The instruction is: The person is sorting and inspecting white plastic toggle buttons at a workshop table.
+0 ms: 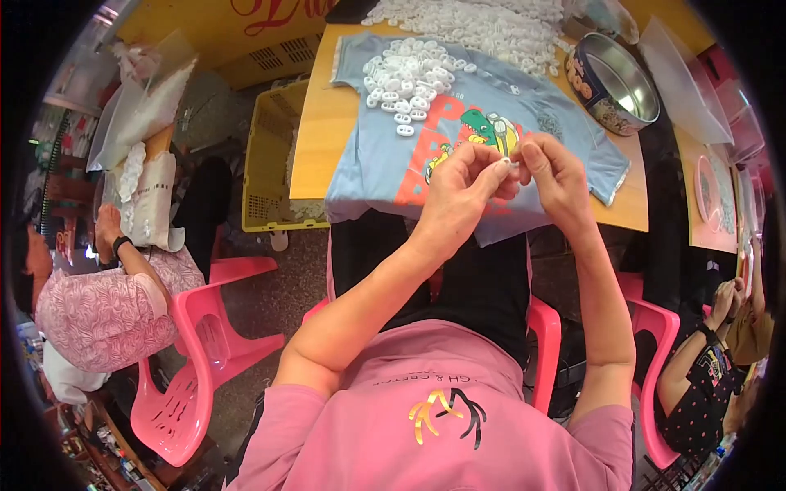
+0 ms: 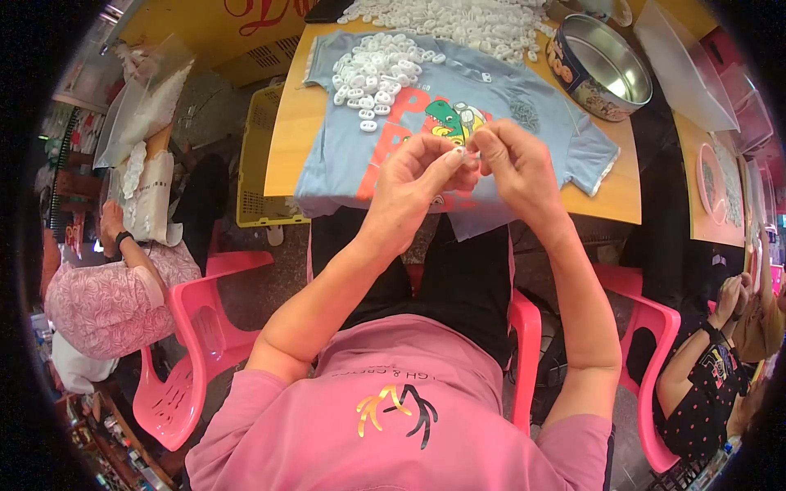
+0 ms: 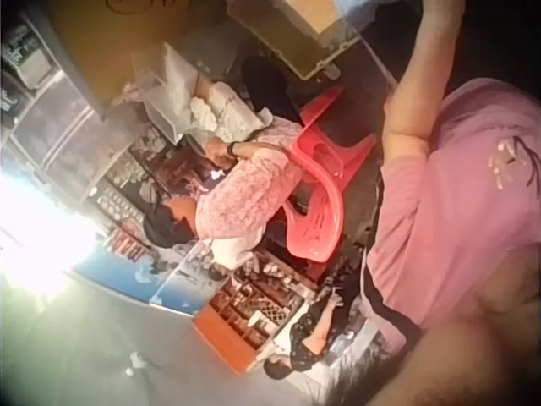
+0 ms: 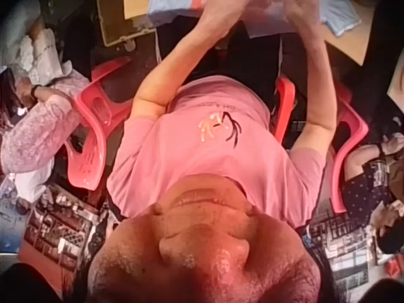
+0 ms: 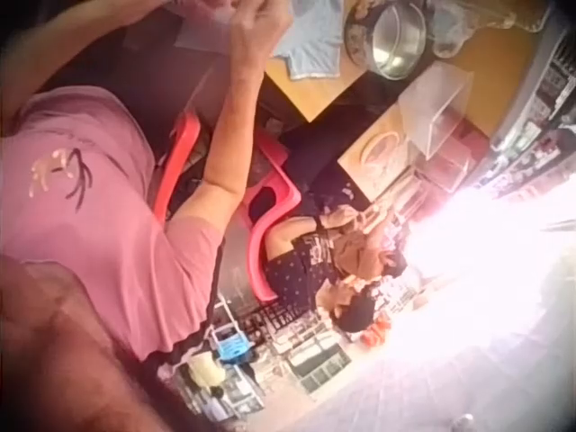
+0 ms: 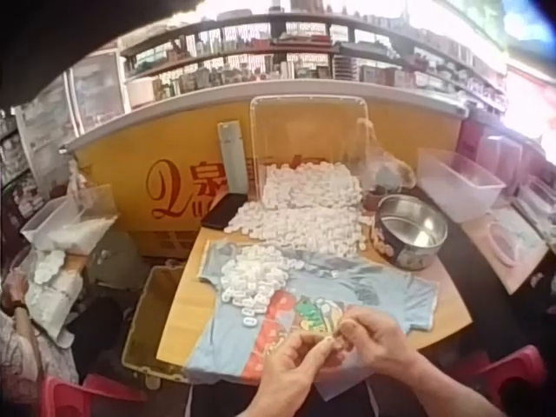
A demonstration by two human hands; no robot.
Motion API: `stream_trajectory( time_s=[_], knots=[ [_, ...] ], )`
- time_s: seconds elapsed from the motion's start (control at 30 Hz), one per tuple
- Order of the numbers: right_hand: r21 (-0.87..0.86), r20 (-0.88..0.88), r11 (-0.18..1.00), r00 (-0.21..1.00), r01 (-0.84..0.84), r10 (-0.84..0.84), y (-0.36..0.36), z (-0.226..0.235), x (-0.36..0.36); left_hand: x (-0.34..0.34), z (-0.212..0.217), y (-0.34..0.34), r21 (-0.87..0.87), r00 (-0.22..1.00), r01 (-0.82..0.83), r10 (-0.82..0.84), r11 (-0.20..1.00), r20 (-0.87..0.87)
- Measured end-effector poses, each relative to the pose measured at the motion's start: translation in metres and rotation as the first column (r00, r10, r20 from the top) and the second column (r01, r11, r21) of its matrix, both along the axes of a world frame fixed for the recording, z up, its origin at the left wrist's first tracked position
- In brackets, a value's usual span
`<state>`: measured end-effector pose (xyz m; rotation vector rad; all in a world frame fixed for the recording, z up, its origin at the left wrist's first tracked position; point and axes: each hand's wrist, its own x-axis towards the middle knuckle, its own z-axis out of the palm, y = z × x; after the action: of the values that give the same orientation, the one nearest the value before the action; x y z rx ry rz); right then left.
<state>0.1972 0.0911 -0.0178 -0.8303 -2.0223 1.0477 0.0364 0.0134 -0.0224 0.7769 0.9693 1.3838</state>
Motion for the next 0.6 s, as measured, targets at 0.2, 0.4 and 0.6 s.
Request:
stream_trajectory(
  time_s=[0.2, 0.4, 0.6],
  knots=[
    [0.195, 0.074, 0.981, 0.997, 0.004, -0.019, 0.011, 0.004, -0.055, -0.028, 0.011, -0.047, 0.025, 0.991, 0.124, -0.125, 0.992, 0.055],
    [0.456, 0.209, 0.889, 0.976, -0.038, -0.065, 0.013, -0.010, -0.123, -0.052, 0.003, -0.074, -0.013, 0.998, 0.055, -0.055, 0.998, 0.036],
    [0.574, 0.379, 0.819, 0.891, -0.014, -0.250, 0.005, -0.016, -0.132, -0.071, 0.000, -0.080, -0.011, 0.998, 0.019, -0.018, 1.000, 0.052]
  ],
)
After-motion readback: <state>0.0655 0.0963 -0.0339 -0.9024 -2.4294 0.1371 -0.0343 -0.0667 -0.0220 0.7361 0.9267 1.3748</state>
